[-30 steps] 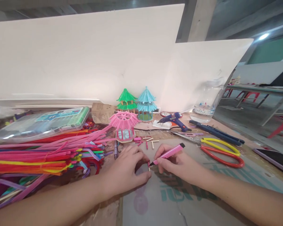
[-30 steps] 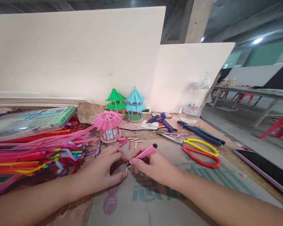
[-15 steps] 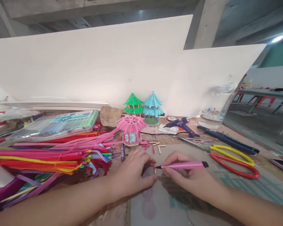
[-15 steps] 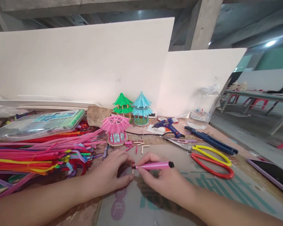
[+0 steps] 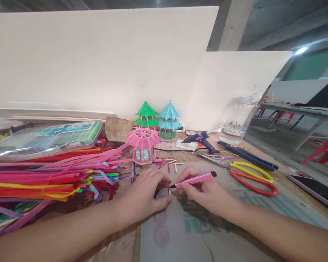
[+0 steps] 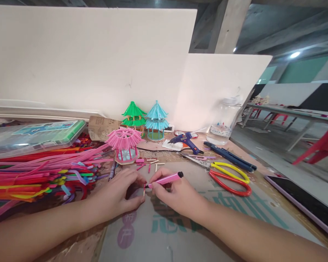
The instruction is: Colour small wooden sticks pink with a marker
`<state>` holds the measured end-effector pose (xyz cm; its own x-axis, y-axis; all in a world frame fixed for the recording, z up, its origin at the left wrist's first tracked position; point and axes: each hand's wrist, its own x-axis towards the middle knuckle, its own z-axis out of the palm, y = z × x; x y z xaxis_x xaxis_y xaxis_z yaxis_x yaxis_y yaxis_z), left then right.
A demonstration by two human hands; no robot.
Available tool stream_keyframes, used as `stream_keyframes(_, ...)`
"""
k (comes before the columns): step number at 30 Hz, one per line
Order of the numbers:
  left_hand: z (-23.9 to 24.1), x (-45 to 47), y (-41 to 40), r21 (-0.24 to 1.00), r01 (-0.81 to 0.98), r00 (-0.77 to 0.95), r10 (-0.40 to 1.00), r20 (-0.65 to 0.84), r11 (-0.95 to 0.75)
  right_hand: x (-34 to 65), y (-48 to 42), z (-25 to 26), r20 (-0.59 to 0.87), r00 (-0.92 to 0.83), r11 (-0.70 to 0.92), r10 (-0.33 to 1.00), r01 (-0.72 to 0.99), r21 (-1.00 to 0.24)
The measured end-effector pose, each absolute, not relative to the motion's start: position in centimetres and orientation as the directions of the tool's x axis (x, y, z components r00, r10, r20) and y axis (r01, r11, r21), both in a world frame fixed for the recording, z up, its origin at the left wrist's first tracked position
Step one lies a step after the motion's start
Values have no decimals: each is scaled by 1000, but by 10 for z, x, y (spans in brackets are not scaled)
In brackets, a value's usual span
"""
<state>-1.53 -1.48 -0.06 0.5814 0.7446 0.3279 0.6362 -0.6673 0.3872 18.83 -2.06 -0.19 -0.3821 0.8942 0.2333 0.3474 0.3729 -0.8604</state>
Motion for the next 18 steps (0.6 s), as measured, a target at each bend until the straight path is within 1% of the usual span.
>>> stream_keyframes(6, -3, -16, -15, 394, 637, 584, 748, 316, -663, 187, -20, 0, 231, -386, 376, 893, 360, -854)
stream_keyframes(14, 1, -16, -16, 389, 632, 575, 742, 345, -670, 188, -21, -1, 201, -420, 366, 885, 363, -857)
stream_keyframes(18, 1, -15, -16, 385, 629, 574, 738, 355, -675, 188, -21, 0, 221, -414, 380, 883, 355, -854)
